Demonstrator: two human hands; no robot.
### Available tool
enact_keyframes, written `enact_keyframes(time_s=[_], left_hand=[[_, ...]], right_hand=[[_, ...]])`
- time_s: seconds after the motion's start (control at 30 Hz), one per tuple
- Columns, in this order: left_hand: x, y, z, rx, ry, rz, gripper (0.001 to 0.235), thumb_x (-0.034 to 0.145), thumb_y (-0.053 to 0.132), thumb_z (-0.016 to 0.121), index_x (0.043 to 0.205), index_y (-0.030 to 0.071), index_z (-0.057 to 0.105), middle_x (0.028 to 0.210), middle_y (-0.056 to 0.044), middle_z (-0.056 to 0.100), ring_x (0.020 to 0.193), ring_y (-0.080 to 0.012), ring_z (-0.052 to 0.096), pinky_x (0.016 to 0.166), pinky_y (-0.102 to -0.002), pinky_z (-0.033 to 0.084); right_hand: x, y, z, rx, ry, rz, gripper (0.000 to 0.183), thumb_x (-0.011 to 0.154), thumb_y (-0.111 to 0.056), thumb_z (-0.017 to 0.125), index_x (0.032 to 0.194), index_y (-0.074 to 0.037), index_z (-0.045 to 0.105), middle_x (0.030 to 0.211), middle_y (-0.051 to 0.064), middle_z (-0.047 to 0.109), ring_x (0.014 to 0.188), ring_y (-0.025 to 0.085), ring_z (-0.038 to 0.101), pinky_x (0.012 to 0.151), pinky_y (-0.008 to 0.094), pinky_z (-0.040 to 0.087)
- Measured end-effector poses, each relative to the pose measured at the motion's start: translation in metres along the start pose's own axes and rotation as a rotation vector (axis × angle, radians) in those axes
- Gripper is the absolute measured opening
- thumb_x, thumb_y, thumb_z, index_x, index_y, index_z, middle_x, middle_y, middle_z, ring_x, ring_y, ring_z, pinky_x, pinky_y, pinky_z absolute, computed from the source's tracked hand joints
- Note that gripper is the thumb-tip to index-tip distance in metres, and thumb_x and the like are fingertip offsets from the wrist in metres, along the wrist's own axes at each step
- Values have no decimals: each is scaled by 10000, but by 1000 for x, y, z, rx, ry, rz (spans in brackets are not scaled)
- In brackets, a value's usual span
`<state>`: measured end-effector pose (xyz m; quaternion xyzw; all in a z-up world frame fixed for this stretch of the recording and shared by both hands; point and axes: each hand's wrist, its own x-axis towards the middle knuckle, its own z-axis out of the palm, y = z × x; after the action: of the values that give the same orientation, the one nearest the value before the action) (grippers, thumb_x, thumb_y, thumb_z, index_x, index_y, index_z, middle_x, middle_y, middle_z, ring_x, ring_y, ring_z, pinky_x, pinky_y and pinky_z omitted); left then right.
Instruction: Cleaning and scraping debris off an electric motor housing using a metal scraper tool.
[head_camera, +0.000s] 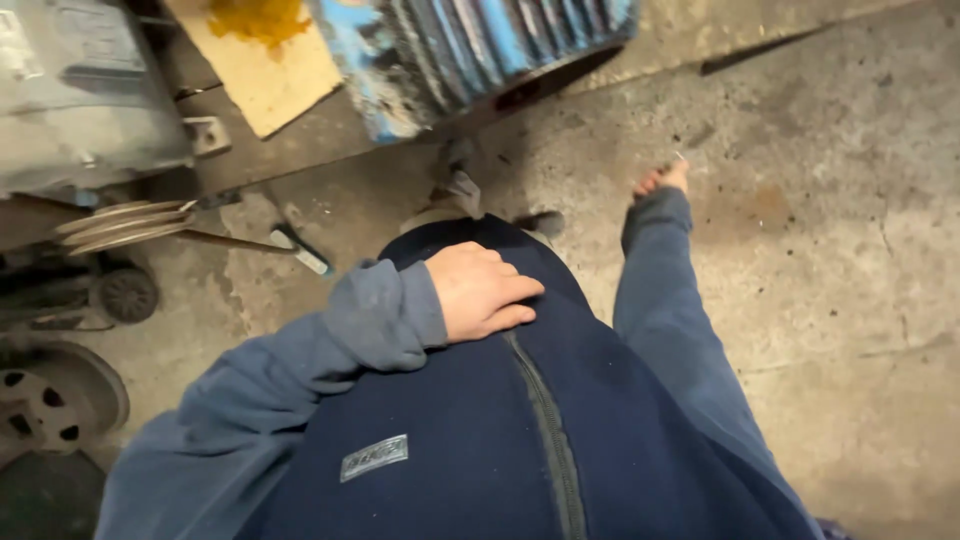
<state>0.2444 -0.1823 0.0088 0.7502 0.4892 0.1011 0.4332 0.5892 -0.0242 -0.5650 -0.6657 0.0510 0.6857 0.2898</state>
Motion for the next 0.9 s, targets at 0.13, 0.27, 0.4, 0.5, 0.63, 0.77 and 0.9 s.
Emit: enact_keyframes(time_s=[0.13, 0.27, 0.4, 0.5, 0.63, 0.77, 0.9], left_hand=[[-7, -19, 2, -19, 57, -3, 319, 964, 377, 629, 1131, 125, 726, 879, -92, 735, 829, -319, 684, 726, -457, 518], [-7, -29, 7, -43, 74, 39, 317, 964, 386, 622, 1114, 127, 727, 868, -91, 737, 830, -320, 690, 729, -460, 524], [-13, -42, 0, -27, 62, 94, 308, 961, 400, 627, 1081, 138, 733, 859, -96, 736, 830, -323, 688, 741, -456, 530], [-20, -53, -24, -34, 103, 199, 292, 969, 370, 645, 1099, 124, 730, 866, -88, 730, 830, -318, 685, 747, -455, 528], [-50, -71, -69, -124, 197, 361, 279, 1009, 325, 648, 1188, 119, 707, 947, -65, 724, 891, -290, 691, 804, -435, 534], [-78, -98, -134, -200, 338, 412, 287, 1050, 329, 652, 1235, 118, 715, 1050, -43, 748, 936, -255, 712, 815, -385, 544], [-88, -135, -182, -163, 488, 449, 380, 1058, 434, 634, 1135, 79, 747, 1037, -52, 755, 929, -245, 732, 811, -372, 550]], right_hand=[[-99, -21, 49, -37, 113, -239, 663, 927, -765, 454, 920, -112, 569, 587, -5, 433, 489, 168, 362, 447, 339, 319], [-149, -28, 103, 26, -360, -375, 660, 921, -786, 536, 826, -133, 503, 609, -9, 326, 518, 171, 271, 484, 344, 253], [-88, -34, 90, -89, -339, -349, 655, 933, -793, 541, 827, -151, 472, 630, -11, 327, 537, 170, 287, 505, 344, 269], [-48, -43, 20, 125, 107, -352, 657, 894, -772, 520, 916, -119, 588, 618, 1, 397, 496, 181, 319, 467, 362, 293], [-153, -47, -9, 1, 72, -396, 605, 955, -743, 497, 910, -140, 528, 622, 1, 400, 489, 177, 343, 458, 353, 310], [-292, -47, 34, -399, -157, -816, 496, 1113, -554, 494, 1053, -66, 567, 748, 42, 527, 588, 177, 477, 551, 343, 412], [-444, -53, 118, -836, -240, -1364, 351, 1210, -332, 625, 1187, 17, 618, 961, 160, 614, 802, 199, 607, 734, 324, 501]])
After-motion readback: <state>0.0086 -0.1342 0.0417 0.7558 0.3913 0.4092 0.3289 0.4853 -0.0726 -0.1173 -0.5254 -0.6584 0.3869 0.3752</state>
